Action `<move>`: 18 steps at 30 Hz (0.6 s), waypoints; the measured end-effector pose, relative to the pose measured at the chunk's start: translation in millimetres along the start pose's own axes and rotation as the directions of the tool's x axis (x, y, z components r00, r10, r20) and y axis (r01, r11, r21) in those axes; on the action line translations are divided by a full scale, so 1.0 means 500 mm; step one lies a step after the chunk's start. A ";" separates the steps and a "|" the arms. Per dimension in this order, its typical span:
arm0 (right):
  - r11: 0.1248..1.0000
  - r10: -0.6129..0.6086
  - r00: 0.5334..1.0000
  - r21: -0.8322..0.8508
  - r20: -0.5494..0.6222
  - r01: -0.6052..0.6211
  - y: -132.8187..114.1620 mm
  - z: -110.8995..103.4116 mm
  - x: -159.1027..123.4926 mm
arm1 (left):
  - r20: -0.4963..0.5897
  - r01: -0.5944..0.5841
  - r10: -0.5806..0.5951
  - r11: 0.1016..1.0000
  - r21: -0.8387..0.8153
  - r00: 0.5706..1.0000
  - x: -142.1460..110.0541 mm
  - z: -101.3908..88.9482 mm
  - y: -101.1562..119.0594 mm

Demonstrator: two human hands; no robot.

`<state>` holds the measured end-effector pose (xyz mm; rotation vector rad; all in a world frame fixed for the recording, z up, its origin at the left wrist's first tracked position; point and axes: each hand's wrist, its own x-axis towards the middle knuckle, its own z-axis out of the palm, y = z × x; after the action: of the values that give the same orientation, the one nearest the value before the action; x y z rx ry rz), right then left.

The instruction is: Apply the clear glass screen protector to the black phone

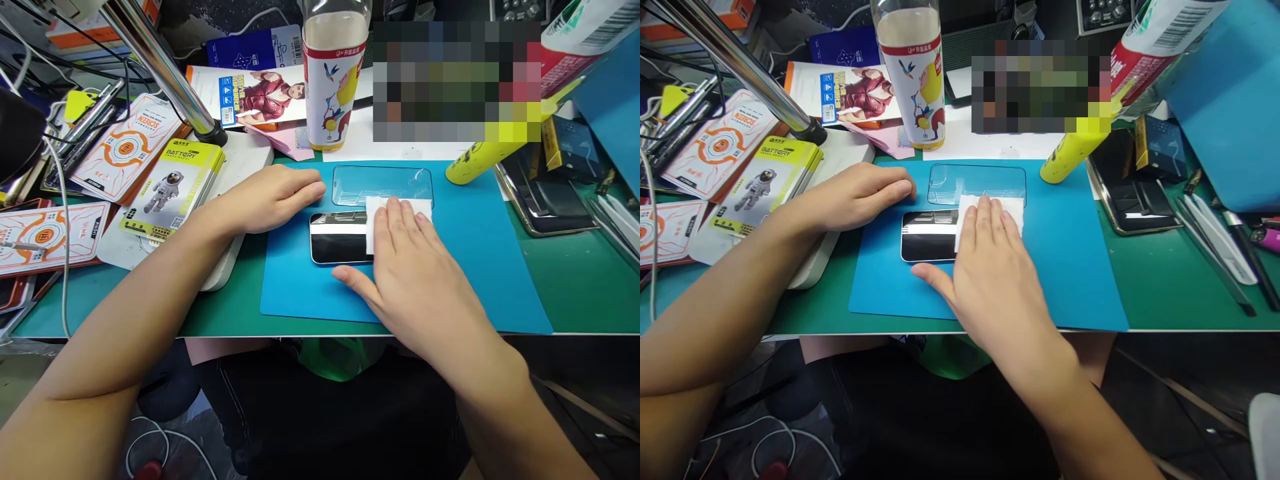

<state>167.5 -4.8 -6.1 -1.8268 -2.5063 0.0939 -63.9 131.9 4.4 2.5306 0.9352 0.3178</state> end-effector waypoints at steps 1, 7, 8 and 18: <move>1.000 0.004 1.000 0.002 0.010 -0.004 -0.015 0.000 0.006 | 0.000 -0.001 0.001 1.000 -0.003 1.000 0.000 0.000 0.000; 0.995 -0.094 0.996 0.046 -0.005 0.094 -0.108 0.005 0.041 | -0.002 0.009 -0.009 1.000 -0.006 1.000 -0.001 0.000 -0.001; 0.992 -0.114 0.993 0.051 -0.016 0.115 -0.119 0.007 0.045 | -0.004 0.010 -0.010 1.000 -0.010 1.000 -0.001 0.000 -0.001; 0.953 -0.283 0.959 0.101 -0.035 0.285 -0.149 0.011 0.054 | -0.008 0.013 -0.013 1.000 -0.019 1.000 -0.002 0.000 -0.004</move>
<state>87.9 -1.9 -6.5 -1.4056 -2.6619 0.1927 -65.7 132.8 3.5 2.5067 0.9475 0.3318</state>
